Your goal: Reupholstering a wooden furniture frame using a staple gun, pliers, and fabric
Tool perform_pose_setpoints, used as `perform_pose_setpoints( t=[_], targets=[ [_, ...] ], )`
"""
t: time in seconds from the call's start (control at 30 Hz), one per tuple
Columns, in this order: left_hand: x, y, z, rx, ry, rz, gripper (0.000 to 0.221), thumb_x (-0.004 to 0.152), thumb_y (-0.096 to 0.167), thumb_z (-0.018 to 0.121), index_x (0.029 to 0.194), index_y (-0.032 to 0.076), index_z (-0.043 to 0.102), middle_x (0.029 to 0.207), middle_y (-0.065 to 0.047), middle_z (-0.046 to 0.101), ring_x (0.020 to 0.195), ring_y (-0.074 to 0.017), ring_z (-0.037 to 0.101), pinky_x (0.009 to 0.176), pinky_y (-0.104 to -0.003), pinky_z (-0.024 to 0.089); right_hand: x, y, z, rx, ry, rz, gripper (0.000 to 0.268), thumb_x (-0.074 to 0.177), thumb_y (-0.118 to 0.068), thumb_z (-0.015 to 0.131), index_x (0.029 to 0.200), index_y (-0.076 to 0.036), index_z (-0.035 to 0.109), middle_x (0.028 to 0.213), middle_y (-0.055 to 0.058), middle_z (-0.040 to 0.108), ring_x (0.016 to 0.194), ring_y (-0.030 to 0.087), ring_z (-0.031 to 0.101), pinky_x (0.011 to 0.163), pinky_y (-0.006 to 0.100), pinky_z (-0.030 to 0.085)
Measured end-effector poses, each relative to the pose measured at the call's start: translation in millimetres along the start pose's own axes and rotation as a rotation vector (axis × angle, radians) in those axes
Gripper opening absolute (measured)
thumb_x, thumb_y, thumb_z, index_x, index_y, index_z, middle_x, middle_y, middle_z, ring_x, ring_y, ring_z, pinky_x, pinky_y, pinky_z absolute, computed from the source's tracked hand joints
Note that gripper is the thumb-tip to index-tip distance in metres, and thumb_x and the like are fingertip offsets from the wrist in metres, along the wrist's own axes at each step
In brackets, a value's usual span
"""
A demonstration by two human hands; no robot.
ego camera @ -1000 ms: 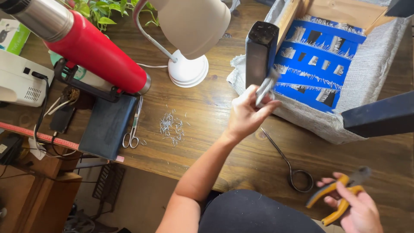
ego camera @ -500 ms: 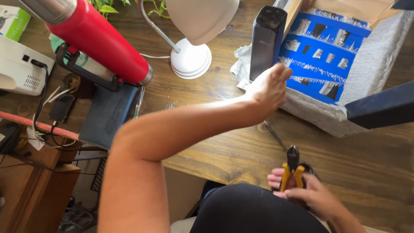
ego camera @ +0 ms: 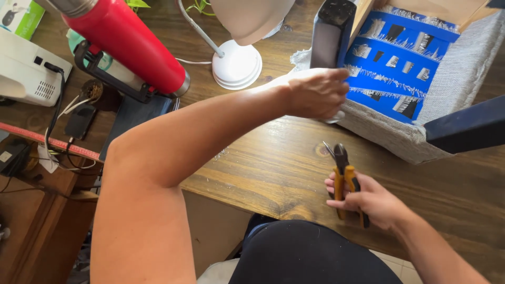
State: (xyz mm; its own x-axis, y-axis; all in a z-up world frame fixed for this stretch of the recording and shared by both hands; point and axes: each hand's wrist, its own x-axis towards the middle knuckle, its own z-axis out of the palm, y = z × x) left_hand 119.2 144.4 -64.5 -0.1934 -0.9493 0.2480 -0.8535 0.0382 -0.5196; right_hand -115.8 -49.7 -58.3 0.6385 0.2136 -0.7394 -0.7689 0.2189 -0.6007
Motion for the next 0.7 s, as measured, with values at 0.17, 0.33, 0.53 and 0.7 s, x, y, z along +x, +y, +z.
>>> perform_pose_setpoints(
  t=[0.17,0.33,0.53,0.7],
  targets=[
    [73.4,-22.3,-34.6,-0.132,-0.294,-0.237,0.017,0.095,0.018,0.064,0.079,0.018,0.069,0.067,-0.002,0.057,0.062,-0.0208,0.053,0.080,-0.048,0.044,-1.6,-56.1,36.6,-0.045,-0.015,0.102,0.070,0.070,0.033,0.034,0.138,0.020,0.048,0.139,0.040,0.055,0.135,0.053,0.053,0.102,0.071,0.045],
    [140.9,-57.4,-27.4,-0.468,-0.524,-0.475,0.021,0.089,-0.003,0.072,0.078,0.014,0.066,0.068,0.005,0.047,0.057,-0.0159,0.044,0.069,-0.044,0.048,7.1,-76.1,47.3,-0.039,-0.026,0.116,0.065,0.070,0.029,0.028,0.130,0.010,0.045,0.152,0.014,0.053,0.132,0.046,0.055,0.099,0.069,0.050],
    [160.3,-81.6,-10.7,-0.510,-0.711,-0.418,0.031,0.073,0.014,0.089,0.096,0.012,0.068,0.085,0.003,0.061,0.074,-0.0167,0.056,0.068,-0.043,0.051,26.4,-80.0,40.4,0.083,-0.120,0.074,0.066,0.074,0.021,0.029,0.137,0.014,0.048,0.137,0.023,0.051,0.128,0.049,0.052,0.100,0.076,0.043],
    [156.8,-88.7,-14.7,-0.532,-0.722,-0.449,0.037,0.087,0.036,0.086,0.109,0.014,0.068,0.104,0.002,0.064,0.095,-0.0172,0.058,0.105,-0.065,0.039,30.8,-82.3,32.7,0.068,-0.211,0.120,0.086,0.054,0.016,0.029,0.138,0.020,0.046,0.134,0.033,0.052,0.137,0.060,0.051,0.098,0.078,0.041]
  ],
)
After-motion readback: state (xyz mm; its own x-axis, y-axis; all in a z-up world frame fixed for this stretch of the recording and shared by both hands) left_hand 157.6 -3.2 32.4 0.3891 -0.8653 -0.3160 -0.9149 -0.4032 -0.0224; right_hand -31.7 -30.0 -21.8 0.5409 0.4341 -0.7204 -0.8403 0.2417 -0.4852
